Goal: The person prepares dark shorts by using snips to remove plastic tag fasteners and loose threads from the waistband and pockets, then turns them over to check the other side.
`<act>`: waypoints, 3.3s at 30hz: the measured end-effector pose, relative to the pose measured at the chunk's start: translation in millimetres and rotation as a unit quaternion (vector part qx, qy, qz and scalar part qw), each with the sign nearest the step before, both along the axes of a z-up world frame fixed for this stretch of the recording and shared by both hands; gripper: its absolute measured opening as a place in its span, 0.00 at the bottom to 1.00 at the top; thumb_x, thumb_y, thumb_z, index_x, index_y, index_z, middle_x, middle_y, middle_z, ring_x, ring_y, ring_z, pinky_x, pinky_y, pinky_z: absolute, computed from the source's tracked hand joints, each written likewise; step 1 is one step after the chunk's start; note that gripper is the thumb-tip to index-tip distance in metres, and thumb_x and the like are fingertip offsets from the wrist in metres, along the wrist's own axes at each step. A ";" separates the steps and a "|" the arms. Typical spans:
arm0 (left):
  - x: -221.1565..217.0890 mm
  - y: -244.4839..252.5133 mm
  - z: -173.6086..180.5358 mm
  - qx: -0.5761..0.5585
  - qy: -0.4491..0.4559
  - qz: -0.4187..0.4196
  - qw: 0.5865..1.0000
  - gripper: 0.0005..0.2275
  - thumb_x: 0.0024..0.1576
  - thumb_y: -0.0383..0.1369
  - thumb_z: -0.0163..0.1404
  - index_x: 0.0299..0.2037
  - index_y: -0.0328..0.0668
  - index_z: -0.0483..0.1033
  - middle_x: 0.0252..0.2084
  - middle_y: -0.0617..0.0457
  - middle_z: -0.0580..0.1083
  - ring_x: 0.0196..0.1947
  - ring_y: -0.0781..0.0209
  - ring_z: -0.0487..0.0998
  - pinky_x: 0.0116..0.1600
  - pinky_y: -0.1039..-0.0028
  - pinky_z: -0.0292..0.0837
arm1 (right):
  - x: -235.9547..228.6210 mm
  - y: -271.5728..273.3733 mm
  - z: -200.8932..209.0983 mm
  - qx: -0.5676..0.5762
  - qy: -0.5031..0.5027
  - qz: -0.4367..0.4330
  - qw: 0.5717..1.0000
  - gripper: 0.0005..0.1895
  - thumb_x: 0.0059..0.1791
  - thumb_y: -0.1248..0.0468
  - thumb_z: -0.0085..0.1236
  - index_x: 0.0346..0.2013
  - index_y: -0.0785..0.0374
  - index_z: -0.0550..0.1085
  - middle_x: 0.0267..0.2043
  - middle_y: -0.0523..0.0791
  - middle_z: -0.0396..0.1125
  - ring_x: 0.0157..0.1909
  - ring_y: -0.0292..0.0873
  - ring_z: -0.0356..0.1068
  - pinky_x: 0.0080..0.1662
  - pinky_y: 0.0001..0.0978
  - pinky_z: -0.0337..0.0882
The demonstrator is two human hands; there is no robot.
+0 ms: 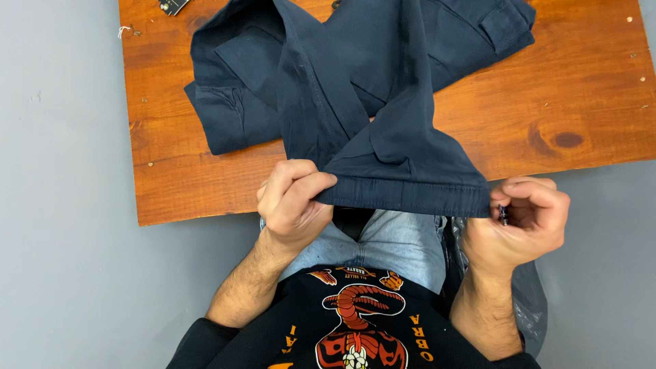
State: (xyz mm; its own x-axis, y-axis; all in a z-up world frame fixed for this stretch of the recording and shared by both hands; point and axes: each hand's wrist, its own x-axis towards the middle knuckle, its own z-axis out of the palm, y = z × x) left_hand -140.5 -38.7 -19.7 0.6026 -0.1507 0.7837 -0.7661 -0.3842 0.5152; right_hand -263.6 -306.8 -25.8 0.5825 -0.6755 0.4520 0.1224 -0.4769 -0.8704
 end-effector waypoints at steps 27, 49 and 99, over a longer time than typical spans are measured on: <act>-7.5 -31.9 7.6 -0.504 0.714 -0.253 0.415 0.14 0.67 0.33 0.59 0.27 0.40 0.83 0.17 0.53 0.70 0.18 0.62 0.71 0.37 0.75 0.72 | 25.4 8.6 0.3 0.684 0.010 0.304 0.663 0.14 0.56 0.65 0.59 0.50 0.71 0.85 0.22 0.46 0.69 0.14 0.31 0.58 0.22 0.20 0.64; -16.4 -33.8 -7.0 -0.577 0.691 -0.263 0.347 0.23 0.80 0.51 0.51 0.54 0.39 0.92 0.59 0.35 0.89 0.60 0.38 0.93 0.64 0.46 0.94 | 35.3 35.9 -6.4 0.764 0.060 0.238 0.597 0.21 0.68 0.51 0.58 0.36 0.59 0.79 0.22 0.35 0.69 0.13 0.25 0.53 0.25 0.15 0.55; -25.8 -1.7 8.4 -0.033 0.394 -0.153 0.906 0.22 0.58 0.23 0.54 0.65 0.43 0.80 0.64 0.48 0.81 0.67 0.53 0.82 0.76 0.64 0.75 | -14.3 -53.2 -23.4 0.256 0.039 0.135 0.956 0.11 0.69 0.57 0.58 0.51 0.62 0.74 0.33 0.53 0.61 0.23 0.33 0.56 0.35 0.25 0.64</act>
State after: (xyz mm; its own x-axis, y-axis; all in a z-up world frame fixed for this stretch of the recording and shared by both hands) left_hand -166.3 -40.5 -11.3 0.9166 -0.3738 0.1420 -0.2162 -0.1645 0.9624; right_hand -277.9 -360.1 -49.2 0.7857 -0.6166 0.0498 0.1055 0.0543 -0.9929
